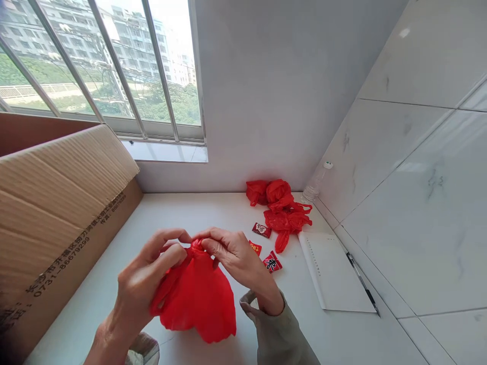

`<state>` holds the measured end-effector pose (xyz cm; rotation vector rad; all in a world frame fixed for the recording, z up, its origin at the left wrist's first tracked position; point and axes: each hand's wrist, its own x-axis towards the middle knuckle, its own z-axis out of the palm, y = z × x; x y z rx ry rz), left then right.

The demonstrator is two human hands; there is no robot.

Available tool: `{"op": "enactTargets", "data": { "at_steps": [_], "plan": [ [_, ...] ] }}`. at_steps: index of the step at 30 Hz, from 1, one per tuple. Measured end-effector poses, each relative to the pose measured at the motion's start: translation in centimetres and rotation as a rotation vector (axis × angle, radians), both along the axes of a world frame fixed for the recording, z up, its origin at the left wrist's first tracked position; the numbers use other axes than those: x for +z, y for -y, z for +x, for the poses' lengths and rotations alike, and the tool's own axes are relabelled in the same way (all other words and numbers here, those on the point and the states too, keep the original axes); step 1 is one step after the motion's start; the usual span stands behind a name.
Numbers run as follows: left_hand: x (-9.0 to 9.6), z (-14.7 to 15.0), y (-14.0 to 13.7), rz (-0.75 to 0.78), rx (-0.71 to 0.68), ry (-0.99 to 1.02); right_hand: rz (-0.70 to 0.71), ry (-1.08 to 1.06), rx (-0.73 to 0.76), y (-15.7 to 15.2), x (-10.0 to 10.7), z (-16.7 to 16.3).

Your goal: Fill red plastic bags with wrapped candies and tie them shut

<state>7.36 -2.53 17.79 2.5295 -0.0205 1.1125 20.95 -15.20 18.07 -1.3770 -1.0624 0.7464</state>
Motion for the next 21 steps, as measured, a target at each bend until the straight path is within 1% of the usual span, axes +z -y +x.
{"op": "enactTargets", "data": {
  "at_steps": [3, 5, 7, 9, 11, 14, 15, 16, 17, 19, 20, 21],
  "plan": [
    [0.1, -0.1, -0.7, 0.09, -0.058, -0.098, 0.043, 0.13, -0.161, -0.1, 0.0, 0.2],
    [0.3, -0.2, -1.1, 0.1, -0.1, -0.199, 0.05, 0.202, -0.242, 0.2, 0.2, 0.2],
    [0.6, -0.3, -1.3, 0.092, -0.076, -0.255, 0.049, 0.242, -0.287, 0.5, 0.5, 0.4],
    [0.8, -0.6, -1.4, 0.089, -0.017, -0.261, 0.027, 0.214, -0.315, 0.8, 0.5, 0.8],
    [1.0, -1.2, -1.5, 0.066, 0.003, -0.307, 0.01, 0.123, -0.335, 0.9, 0.1, 1.6],
    [1.1, -2.6, -1.6, -0.022, 0.001, -0.479, 0.033, -0.044, -0.377, 0.9, -1.6, 3.7],
    [1.1, -3.1, -1.6, -0.068, 0.011, -0.548, 0.043, -0.089, -0.404, 0.9, -2.2, 4.6],
    [1.3, -3.5, -1.7, -0.15, 0.043, -0.611, 0.048, -0.123, -0.436, 0.8, -2.9, 5.4],
    [1.4, -3.9, -1.7, -0.272, 0.094, -0.67, 0.048, -0.148, -0.469, 0.8, -3.6, 6.2],
    [1.9, -4.3, -1.7, -0.566, 0.209, -0.786, 0.044, -0.174, -0.527, 0.7, -4.8, 7.5],
    [2.1, -4.4, -1.8, -0.658, 0.234, -0.836, 0.043, -0.178, -0.551, 0.7, -5.3, 8.0],
    [2.2, -4.4, -1.9, -0.685, 0.232, -0.885, 0.04, -0.183, -0.572, 0.6, -5.7, 8.3]
  ]
}}
